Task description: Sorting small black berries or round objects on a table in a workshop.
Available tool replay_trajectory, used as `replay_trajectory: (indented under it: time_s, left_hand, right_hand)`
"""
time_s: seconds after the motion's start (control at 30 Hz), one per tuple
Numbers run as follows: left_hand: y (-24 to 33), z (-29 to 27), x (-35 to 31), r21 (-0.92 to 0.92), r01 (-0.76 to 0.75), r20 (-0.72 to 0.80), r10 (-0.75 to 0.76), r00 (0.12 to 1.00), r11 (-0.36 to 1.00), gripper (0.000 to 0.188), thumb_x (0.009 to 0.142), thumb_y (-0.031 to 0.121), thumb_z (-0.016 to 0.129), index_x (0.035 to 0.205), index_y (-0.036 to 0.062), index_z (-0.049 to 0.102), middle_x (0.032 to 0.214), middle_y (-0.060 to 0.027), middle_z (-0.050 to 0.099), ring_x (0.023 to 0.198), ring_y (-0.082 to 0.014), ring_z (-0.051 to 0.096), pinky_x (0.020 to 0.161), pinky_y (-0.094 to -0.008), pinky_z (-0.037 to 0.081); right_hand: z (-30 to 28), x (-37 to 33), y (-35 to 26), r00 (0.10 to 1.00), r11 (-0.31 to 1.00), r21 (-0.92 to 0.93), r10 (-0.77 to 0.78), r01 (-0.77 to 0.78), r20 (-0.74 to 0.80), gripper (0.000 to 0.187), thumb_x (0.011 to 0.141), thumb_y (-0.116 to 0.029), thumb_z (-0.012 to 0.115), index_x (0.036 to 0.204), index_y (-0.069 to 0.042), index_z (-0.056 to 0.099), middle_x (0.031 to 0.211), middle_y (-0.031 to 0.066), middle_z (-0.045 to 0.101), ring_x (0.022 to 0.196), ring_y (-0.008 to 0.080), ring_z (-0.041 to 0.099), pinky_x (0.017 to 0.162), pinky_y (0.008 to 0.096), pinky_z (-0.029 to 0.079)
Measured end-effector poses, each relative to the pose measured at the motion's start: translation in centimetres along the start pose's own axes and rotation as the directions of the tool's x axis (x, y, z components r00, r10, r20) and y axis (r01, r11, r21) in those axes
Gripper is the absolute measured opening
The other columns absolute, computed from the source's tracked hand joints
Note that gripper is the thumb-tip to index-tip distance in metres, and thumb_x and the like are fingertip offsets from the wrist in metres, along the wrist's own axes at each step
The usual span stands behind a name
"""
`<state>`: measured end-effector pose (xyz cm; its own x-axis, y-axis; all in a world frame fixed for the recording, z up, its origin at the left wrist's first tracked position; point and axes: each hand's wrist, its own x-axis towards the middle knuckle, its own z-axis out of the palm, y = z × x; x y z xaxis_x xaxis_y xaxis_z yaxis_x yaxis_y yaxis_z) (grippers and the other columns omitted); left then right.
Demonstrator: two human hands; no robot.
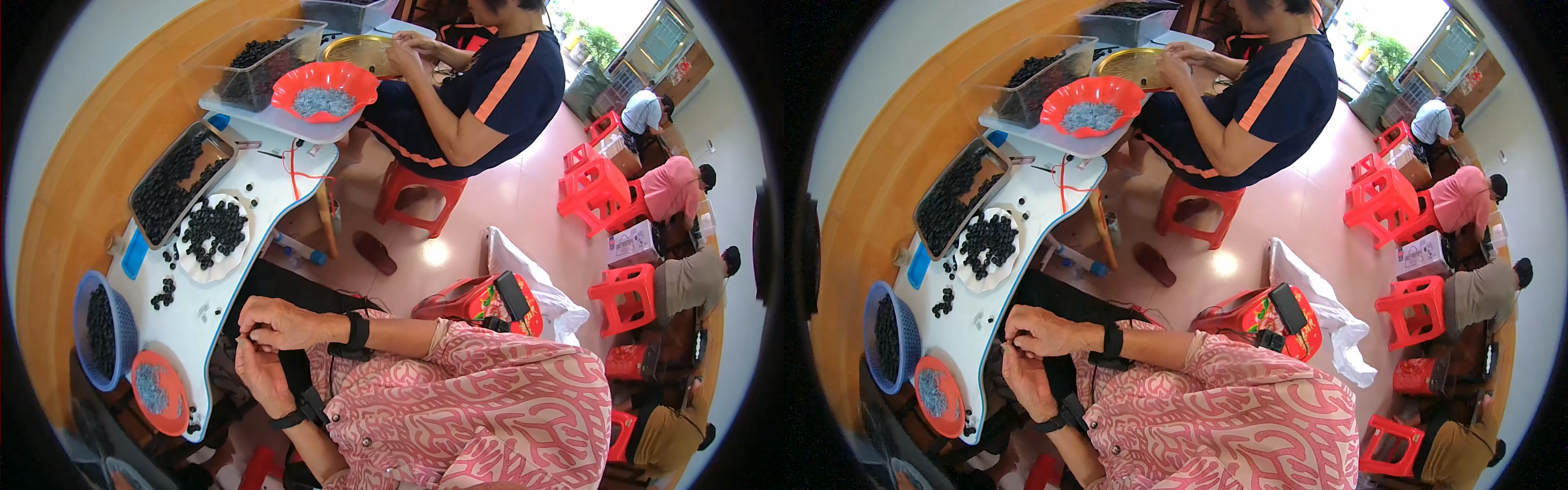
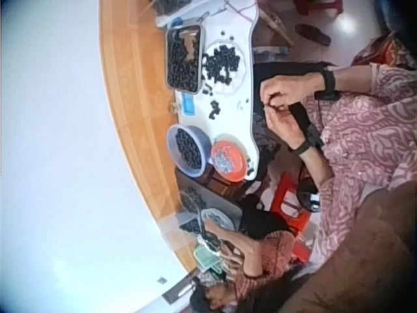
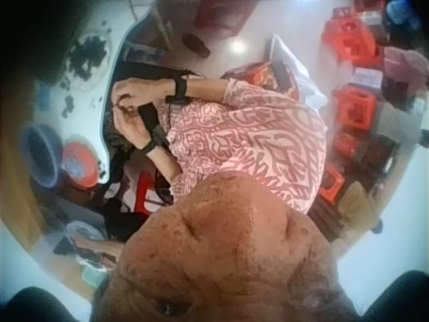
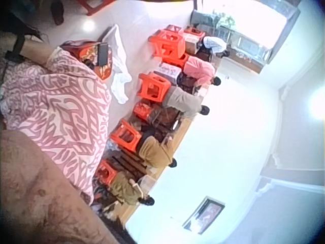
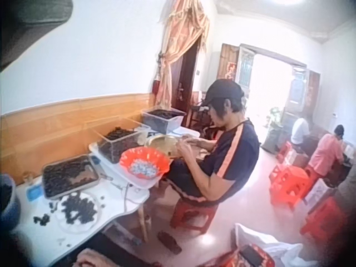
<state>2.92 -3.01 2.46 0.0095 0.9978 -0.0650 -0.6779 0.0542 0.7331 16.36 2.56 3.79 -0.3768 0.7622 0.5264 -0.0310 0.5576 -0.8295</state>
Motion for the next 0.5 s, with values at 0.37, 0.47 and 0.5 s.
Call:
replay_trajectory:
  time_s: [0.37, 0.47, 0.5]
  left_hand:
    - [-1.5, -0.7, 0.7, 0.067, 0.01, -0.046, -0.007, 0.999, 0.998, 0.026, 0.099, 0.02, 0.056, 0.115, -0.0003, 0.06, 0.101, -0.0013, 0.061, 0.087, -0.0086, 0.055, 0.081, -0.0247, 0.047]
    - [-1.8, -0.3, 1.4, 0.072, 0.035, -0.047, -0.032, 0.998, 0.997, 0.028, 0.099, 0.018, 0.055, 0.119, -0.0018, 0.059, 0.101, -0.0023, 0.061, 0.086, -0.009, 0.056, 0.081, -0.0244, 0.05]
    - [-1.5, -0.5, 1.0, 0.077, 0.028, -0.059, -0.023, 0.998, 0.997, 0.028, 0.099, 0.018, 0.055, 0.119, -0.0018, 0.059, 0.101, -0.0023, 0.061, 0.086, -0.009, 0.056, 0.081, -0.0244, 0.05]
  right_hand:
    - [-0.4, -0.2, 0.2, 0.961, 0.959, 0.088, 0.273, -0.269, -0.04, 0.008, 0.084, -0.001, 0.058, 0.09, 0.001, 0.061, 0.091, 0.0122, 0.057, 0.08, 0.0262, 0.061, 0.069, 0.0348, 0.051]
    - [-0.8, -0.4, 1.1, 0.965, 0.97, 0.059, 0.242, -0.237, -0.106, 0.008, 0.085, -0.002, 0.058, 0.091, 0.002, 0.061, 0.091, 0.0127, 0.057, 0.076, 0.0256, 0.062, 0.065, 0.034, 0.052]
    - [-0.5, -0.3, 1.0, 0.966, 0.97, 0.069, 0.24, -0.234, -0.095, 0.008, 0.085, -0.002, 0.058, 0.091, 0.002, 0.061, 0.091, 0.0127, 0.057, 0.076, 0.0256, 0.062, 0.065, 0.034, 0.052]
